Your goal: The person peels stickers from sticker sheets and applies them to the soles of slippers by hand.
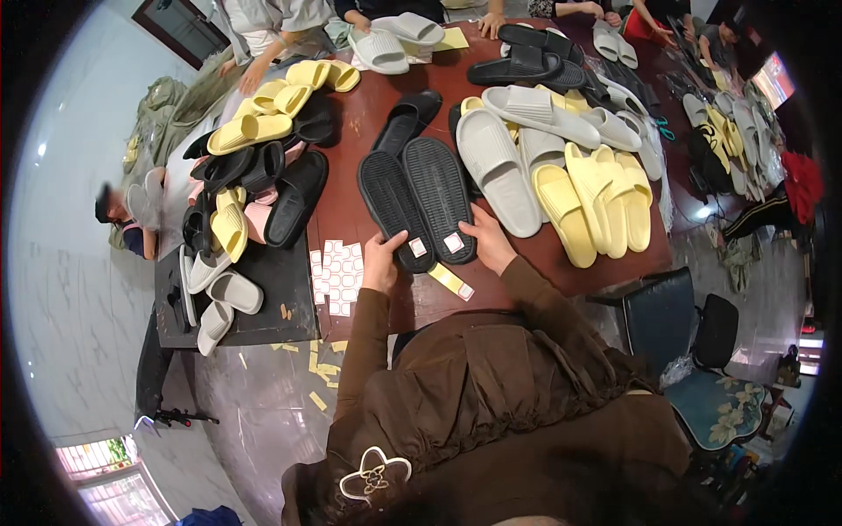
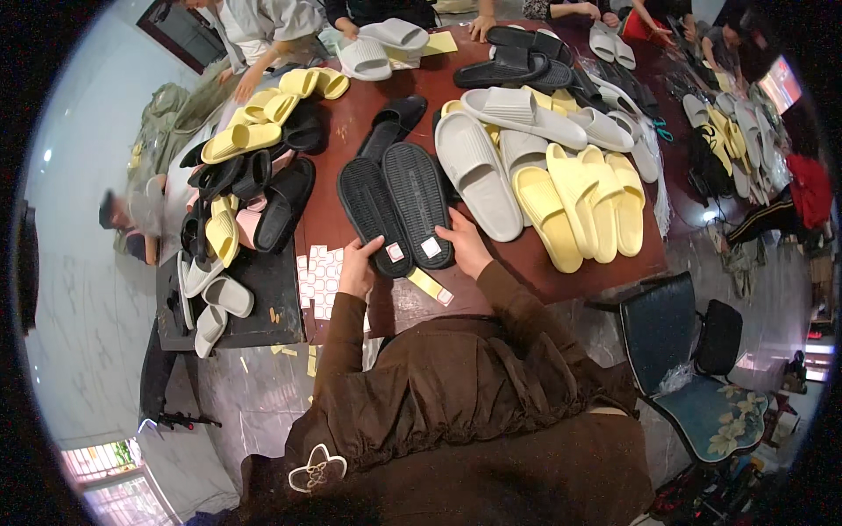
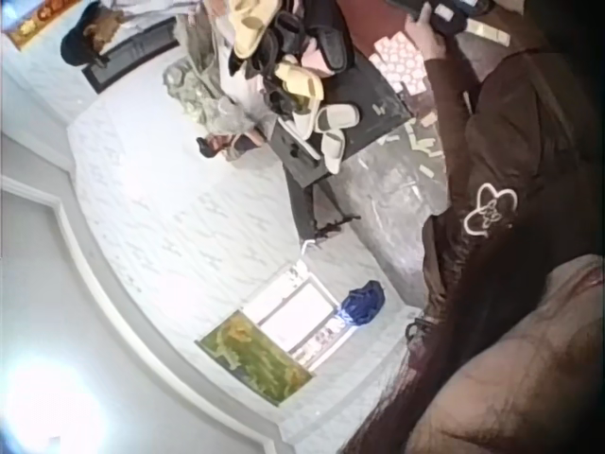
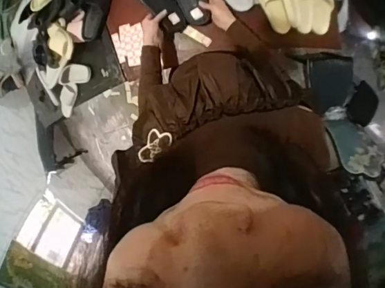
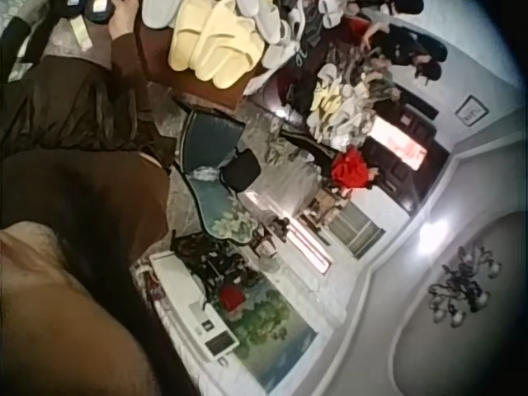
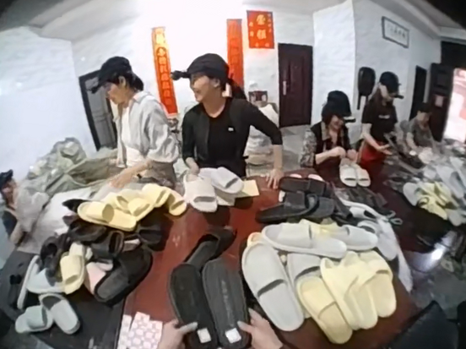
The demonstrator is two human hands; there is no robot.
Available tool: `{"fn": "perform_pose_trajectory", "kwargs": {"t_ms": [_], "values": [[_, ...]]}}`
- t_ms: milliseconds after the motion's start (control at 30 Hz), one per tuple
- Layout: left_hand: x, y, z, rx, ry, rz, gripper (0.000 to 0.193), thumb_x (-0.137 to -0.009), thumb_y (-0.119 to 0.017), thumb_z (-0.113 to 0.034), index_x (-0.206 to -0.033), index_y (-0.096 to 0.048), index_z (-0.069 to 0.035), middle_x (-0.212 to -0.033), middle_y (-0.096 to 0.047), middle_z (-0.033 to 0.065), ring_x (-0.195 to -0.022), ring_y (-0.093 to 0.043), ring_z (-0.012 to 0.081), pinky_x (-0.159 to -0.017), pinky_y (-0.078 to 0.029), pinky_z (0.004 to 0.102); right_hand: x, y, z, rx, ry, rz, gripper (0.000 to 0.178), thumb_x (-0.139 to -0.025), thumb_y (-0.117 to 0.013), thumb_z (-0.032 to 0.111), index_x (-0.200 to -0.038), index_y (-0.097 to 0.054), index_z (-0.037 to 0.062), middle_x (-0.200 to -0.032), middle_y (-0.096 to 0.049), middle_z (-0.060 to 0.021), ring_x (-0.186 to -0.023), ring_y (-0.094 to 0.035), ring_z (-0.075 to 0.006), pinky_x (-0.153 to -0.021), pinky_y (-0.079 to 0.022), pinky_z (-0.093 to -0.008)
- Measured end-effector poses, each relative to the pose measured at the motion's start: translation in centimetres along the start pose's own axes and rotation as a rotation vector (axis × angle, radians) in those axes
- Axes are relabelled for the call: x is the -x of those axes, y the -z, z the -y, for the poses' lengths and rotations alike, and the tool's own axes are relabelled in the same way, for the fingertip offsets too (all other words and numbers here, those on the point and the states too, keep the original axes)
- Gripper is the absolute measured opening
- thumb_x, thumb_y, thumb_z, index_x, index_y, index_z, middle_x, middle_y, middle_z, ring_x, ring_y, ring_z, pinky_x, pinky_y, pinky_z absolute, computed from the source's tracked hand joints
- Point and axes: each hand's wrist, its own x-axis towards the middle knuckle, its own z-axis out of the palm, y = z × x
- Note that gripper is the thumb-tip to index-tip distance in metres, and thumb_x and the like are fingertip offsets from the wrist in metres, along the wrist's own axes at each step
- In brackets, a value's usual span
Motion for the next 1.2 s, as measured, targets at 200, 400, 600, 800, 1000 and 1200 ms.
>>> {"fn": "perform_pose_trajectory", "kwargs": {"t_ms": [200, 400, 600, 800, 1000, 1200], "values": [[2.6, -0.9, -0.4, 0.387, 0.014, 0.122, 0.035, -0.087, -0.057, 0.000, -0.120, -0.055, 0.010, -0.120, -0.065, 0.0211, -0.108, -0.066, 0.0321, -0.095, -0.056, 0.0458, 0.9, -1.4, 2.4, -0.070, -0.048, 0.151, 0.048, -0.096, -0.056, 0.000, -0.143, -0.045, -0.0040, -0.134, -0.059, -0.0103, -0.120, -0.056, -0.0187, -0.103, -0.043, -0.0317], [6.4, -2.6, -0.7, 0.701, 0.142, 0.239, 0.029, -0.083, -0.057, -0.003, -0.108, -0.060, 0.012, -0.104, -0.067, 0.0214, -0.098, -0.067, 0.0346, -0.093, -0.056, 0.0515, 3.6, -3.4, 4.1, 0.035, -0.109, 0.219, 0.047, -0.101, -0.052, 0.008, -0.146, -0.042, -0.0034, -0.139, -0.055, -0.0089, -0.125, -0.054, -0.0174, -0.107, -0.041, -0.0333], [10.8, 0.0, -0.4, 0.778, 0.134, 0.560, 0.056, -0.087, -0.056, -0.007, -0.139, -0.046, 0.009, -0.134, -0.058, 0.0252, -0.120, -0.060, 0.0374, -0.106, -0.047, 0.0521, 5.9, -5.6, 4.7, 0.155, -0.223, 0.314, 0.049, -0.103, -0.048, 0.007, -0.149, -0.035, -0.0043, -0.144, -0.051, -0.0107, -0.128, -0.052, -0.0200, -0.108, -0.042, -0.0348], [14.8, 4.0, -1.1, 0.630, 0.005, 0.472, 0.055, -0.088, -0.057, 0.001, -0.141, -0.044, 0.008, -0.138, -0.055, 0.0220, -0.125, -0.058, 0.0314, -0.107, -0.047, 0.0450, 6.9, -10.0, 2.4, 0.144, -0.294, 0.364, 0.056, -0.096, -0.058, 0.006, -0.147, -0.037, -0.0043, -0.138, -0.055, -0.0131, -0.123, -0.057, -0.0230, -0.105, -0.046, -0.0372], [17.3, 9.8, 0.8, 0.626, -0.032, 0.287, 0.046, -0.086, -0.060, -0.001, -0.131, -0.055, 0.006, -0.128, -0.064, 0.0161, -0.116, -0.063, 0.0248, -0.104, -0.049, 0.0384, 6.6, -11.9, -1.8, -0.105, -0.605, 0.235, 0.040, -0.089, -0.052, 0.007, -0.126, -0.054, -0.0089, -0.120, -0.065, -0.0201, -0.109, -0.065, -0.0329, -0.102, -0.050, -0.0440], [20.7, 11.9, -0.4, 0.577, -0.094, 0.116, 0.045, -0.084, -0.059, 0.001, -0.128, -0.057, 0.007, -0.124, -0.066, 0.0177, -0.112, -0.065, 0.0292, -0.100, -0.052, 0.0412, 5.1, -15.4, -3.0, -0.261, -0.998, 0.374, 0.045, -0.081, -0.052, 0.001, -0.124, -0.053, -0.0141, -0.123, -0.062, -0.0265, -0.108, -0.065, -0.0364, -0.097, -0.053, -0.0500]]}}
